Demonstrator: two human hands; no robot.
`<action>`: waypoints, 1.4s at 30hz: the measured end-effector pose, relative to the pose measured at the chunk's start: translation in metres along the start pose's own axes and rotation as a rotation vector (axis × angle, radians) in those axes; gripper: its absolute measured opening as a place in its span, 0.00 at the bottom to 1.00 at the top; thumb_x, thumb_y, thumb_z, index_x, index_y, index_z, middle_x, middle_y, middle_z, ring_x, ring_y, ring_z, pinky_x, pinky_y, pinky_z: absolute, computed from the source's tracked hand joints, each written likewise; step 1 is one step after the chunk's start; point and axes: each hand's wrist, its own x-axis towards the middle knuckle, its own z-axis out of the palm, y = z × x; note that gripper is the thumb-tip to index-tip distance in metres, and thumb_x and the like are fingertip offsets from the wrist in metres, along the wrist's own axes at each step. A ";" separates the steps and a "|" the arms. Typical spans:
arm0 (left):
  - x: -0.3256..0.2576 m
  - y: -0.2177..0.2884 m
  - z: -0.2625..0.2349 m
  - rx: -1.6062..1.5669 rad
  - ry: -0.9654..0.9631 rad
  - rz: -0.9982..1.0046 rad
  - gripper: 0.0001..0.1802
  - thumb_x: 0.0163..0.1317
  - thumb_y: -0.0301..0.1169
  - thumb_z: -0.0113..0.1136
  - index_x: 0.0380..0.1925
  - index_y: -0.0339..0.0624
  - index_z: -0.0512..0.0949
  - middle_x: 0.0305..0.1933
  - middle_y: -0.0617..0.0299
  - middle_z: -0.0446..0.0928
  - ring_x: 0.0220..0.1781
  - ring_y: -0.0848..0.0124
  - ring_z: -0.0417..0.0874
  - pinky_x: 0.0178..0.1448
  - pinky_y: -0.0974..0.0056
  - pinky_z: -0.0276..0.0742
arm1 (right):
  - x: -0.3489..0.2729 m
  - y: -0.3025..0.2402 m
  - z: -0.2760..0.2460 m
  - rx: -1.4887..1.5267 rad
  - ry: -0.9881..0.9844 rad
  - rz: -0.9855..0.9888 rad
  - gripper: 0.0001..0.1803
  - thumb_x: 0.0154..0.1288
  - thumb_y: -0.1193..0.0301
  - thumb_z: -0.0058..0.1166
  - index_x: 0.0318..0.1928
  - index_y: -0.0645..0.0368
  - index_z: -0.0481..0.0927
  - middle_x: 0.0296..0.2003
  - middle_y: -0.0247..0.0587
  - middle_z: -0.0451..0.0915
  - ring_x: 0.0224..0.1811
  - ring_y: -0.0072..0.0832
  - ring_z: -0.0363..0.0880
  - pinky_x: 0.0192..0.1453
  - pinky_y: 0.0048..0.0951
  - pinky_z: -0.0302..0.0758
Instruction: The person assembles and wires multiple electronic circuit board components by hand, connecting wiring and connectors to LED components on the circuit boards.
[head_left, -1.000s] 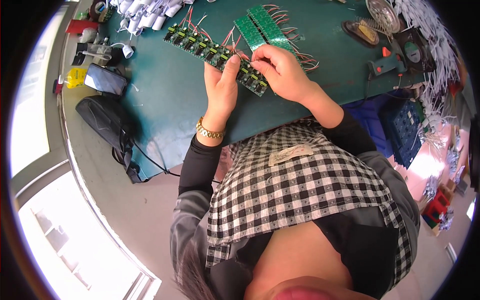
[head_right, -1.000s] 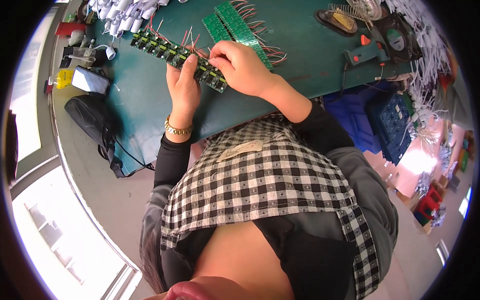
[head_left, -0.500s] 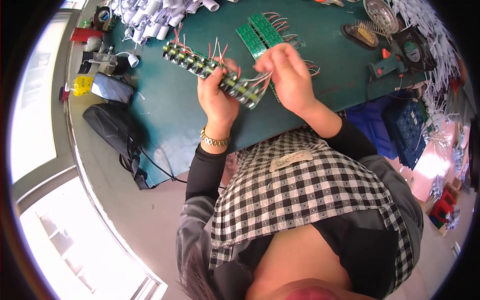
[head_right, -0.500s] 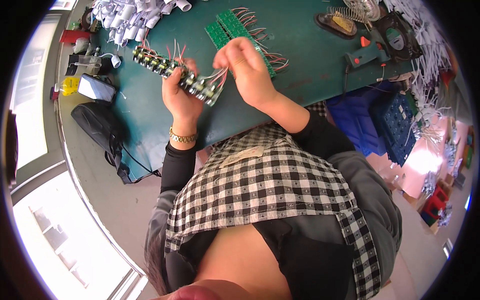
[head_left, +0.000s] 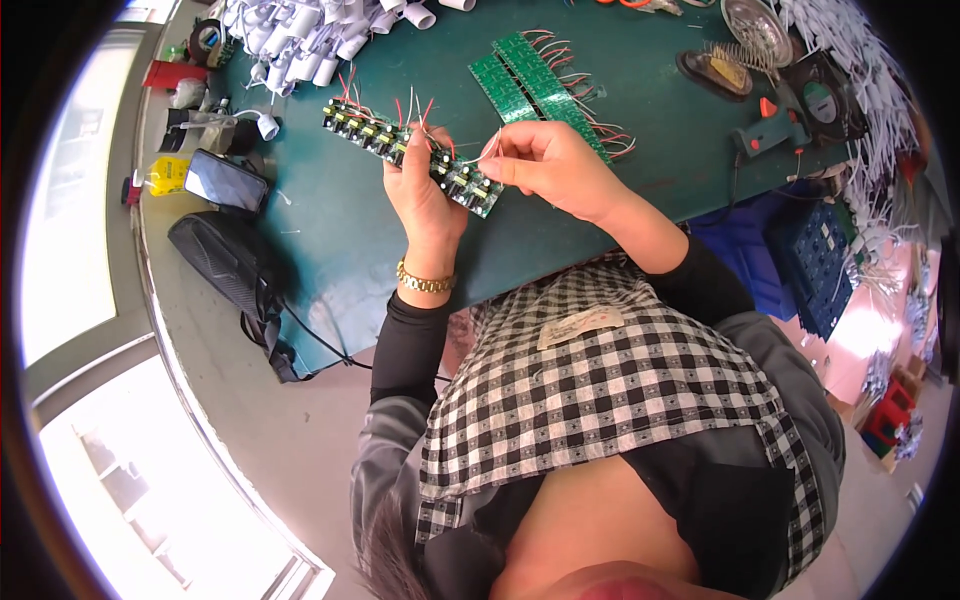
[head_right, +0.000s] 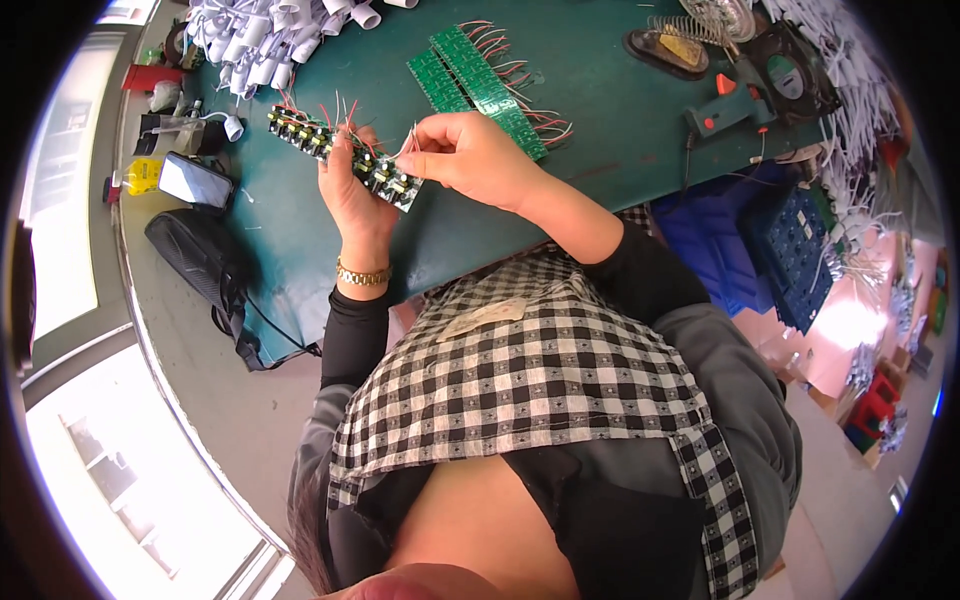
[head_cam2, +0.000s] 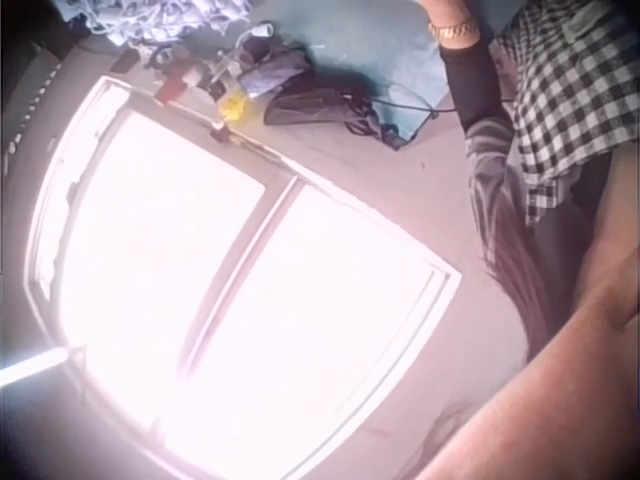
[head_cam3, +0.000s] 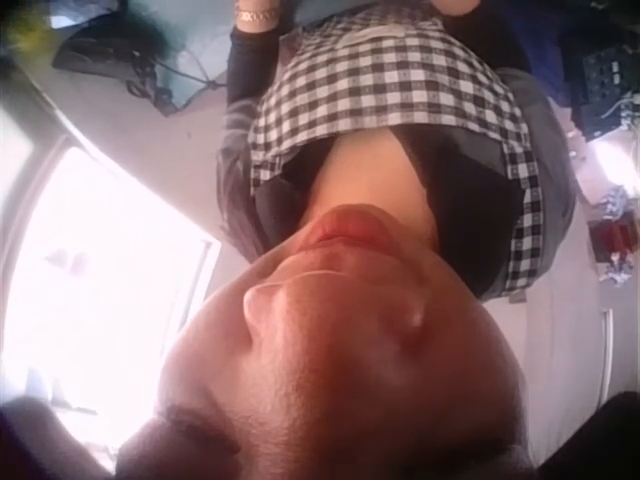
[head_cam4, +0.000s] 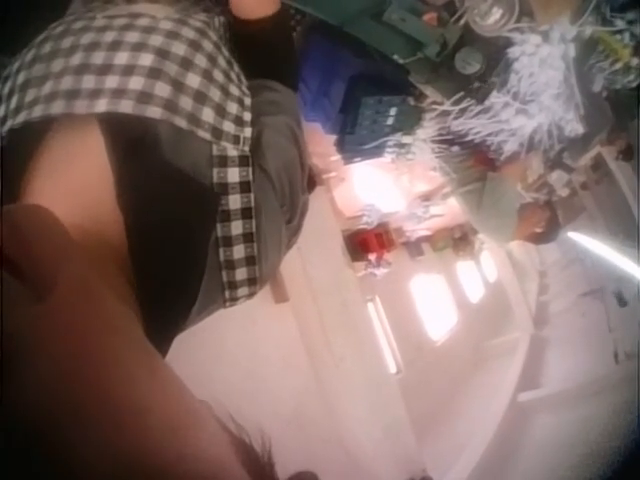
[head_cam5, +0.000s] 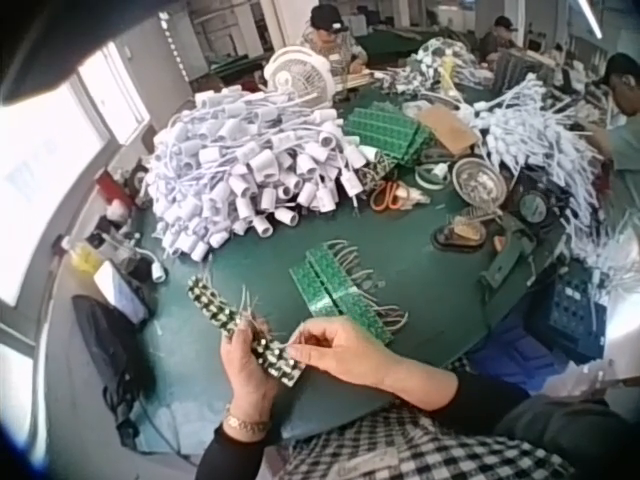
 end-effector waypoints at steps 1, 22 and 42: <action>0.000 0.001 0.001 -0.028 0.006 -0.004 0.06 0.62 0.29 0.55 0.36 0.41 0.70 0.29 0.62 0.74 0.30 0.76 0.71 0.35 0.70 0.69 | 0.000 0.000 0.003 -0.029 0.114 -0.054 0.08 0.61 0.69 0.57 0.35 0.61 0.77 0.23 0.27 0.73 0.22 0.11 0.66 0.24 0.14 0.62; -0.007 0.008 0.009 -0.080 -0.040 0.004 0.06 0.64 0.29 0.51 0.38 0.39 0.70 0.30 0.59 0.74 0.32 0.74 0.73 0.38 0.69 0.70 | 0.017 -0.026 0.003 -0.508 0.148 -0.151 0.07 0.59 0.72 0.58 0.35 0.61 0.75 0.31 0.32 0.76 0.33 0.15 0.74 0.36 0.18 0.71; -0.013 0.000 0.000 0.048 -0.097 -0.032 0.11 0.63 0.30 0.51 0.43 0.35 0.69 0.36 0.54 0.77 0.32 0.65 0.80 0.39 0.64 0.78 | 0.031 -0.029 -0.007 0.022 0.005 0.085 0.11 0.58 0.74 0.59 0.39 0.69 0.80 0.30 0.38 0.81 0.28 0.18 0.76 0.33 0.18 0.72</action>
